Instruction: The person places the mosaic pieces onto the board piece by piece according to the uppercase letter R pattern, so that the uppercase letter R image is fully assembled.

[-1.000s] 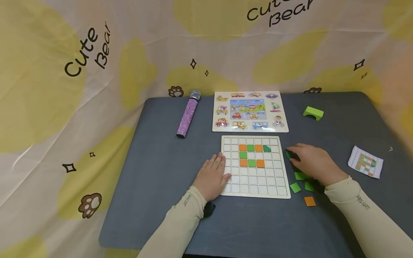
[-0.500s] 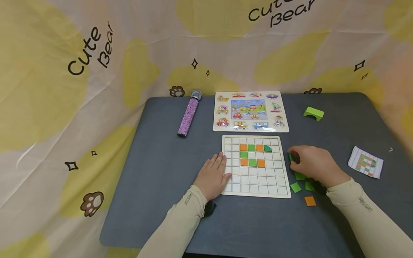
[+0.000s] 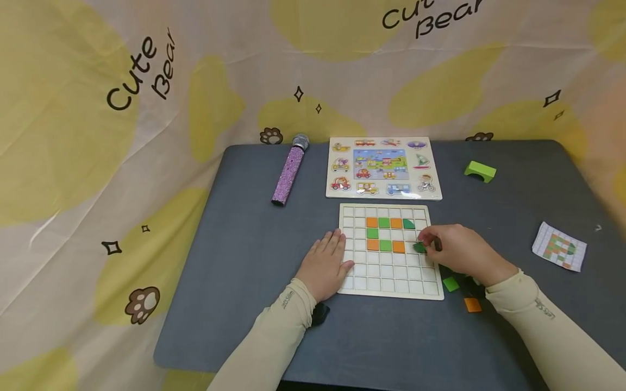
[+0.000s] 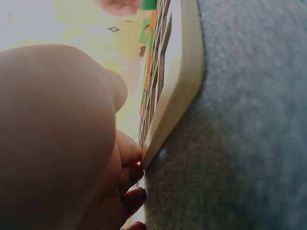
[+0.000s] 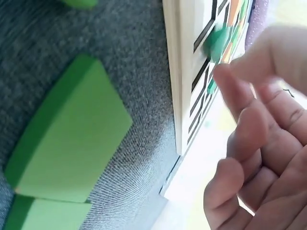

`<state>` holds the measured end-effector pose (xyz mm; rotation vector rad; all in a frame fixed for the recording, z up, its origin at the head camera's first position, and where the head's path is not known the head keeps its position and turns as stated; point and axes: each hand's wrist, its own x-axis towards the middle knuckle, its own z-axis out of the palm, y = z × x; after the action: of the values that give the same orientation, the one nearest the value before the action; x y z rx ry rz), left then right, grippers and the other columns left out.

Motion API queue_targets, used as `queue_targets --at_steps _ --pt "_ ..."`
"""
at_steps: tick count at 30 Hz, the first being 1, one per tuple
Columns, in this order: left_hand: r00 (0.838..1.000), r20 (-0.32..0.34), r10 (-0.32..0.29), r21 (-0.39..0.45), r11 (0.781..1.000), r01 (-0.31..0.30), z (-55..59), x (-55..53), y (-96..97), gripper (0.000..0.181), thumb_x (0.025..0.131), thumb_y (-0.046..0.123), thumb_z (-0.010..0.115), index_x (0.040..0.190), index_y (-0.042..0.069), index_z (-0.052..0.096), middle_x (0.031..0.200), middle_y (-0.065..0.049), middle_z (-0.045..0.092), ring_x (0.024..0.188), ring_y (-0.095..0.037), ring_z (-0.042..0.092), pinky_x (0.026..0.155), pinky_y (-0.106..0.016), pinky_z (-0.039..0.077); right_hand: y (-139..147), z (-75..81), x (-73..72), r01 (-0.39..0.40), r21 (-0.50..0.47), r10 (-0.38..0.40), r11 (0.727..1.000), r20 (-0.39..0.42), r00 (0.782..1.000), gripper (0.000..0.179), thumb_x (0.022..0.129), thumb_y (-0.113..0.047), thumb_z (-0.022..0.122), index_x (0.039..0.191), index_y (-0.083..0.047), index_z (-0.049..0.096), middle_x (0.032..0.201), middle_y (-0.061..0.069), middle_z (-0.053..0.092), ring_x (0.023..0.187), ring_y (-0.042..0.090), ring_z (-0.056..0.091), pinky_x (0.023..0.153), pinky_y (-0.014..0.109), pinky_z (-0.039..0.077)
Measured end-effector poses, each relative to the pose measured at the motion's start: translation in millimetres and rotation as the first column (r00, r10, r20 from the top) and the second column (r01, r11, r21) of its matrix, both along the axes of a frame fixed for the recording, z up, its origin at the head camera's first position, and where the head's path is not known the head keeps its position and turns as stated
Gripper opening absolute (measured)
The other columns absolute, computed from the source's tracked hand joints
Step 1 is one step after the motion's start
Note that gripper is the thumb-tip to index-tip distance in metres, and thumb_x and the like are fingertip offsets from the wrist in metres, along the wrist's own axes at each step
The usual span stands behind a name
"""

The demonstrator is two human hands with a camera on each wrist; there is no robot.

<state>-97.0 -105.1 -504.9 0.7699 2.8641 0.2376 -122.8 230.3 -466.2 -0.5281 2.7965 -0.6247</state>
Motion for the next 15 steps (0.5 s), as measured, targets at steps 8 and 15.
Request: queue_targets --at_steps 8,15 --pt "1.000 0.010 0.000 -0.030 1.000 0.001 4.0 -1.1 1.2 0.069 0.115 0.046 0.039 0.166 0.000 0.032 0.173 -0.015 0.028 0.160 -0.031 0.023 0.129 -0.047 0.023 -8.4 -2.3 0.3 -0.046 0.071 0.047 0.996 -0.021 0.999 0.032 0.091 -0.026 0.087 0.117 -0.008 0.082 0.097 -0.002 0.073 0.076 0.014 0.056 0.062 0.032 0.047" --pt "1.000 0.010 -0.005 -0.025 1.000 0.005 4.6 -0.9 0.5 0.068 0.115 0.045 0.039 0.166 0.000 0.034 0.172 -0.016 0.030 0.160 -0.032 0.025 0.128 -0.048 0.024 -14.5 -3.1 -0.9 -0.042 0.048 0.045 0.998 -0.063 0.997 0.021 0.095 -0.015 0.079 0.112 -0.004 0.084 0.104 0.004 0.077 0.082 0.016 0.062 0.068 0.036 0.056"
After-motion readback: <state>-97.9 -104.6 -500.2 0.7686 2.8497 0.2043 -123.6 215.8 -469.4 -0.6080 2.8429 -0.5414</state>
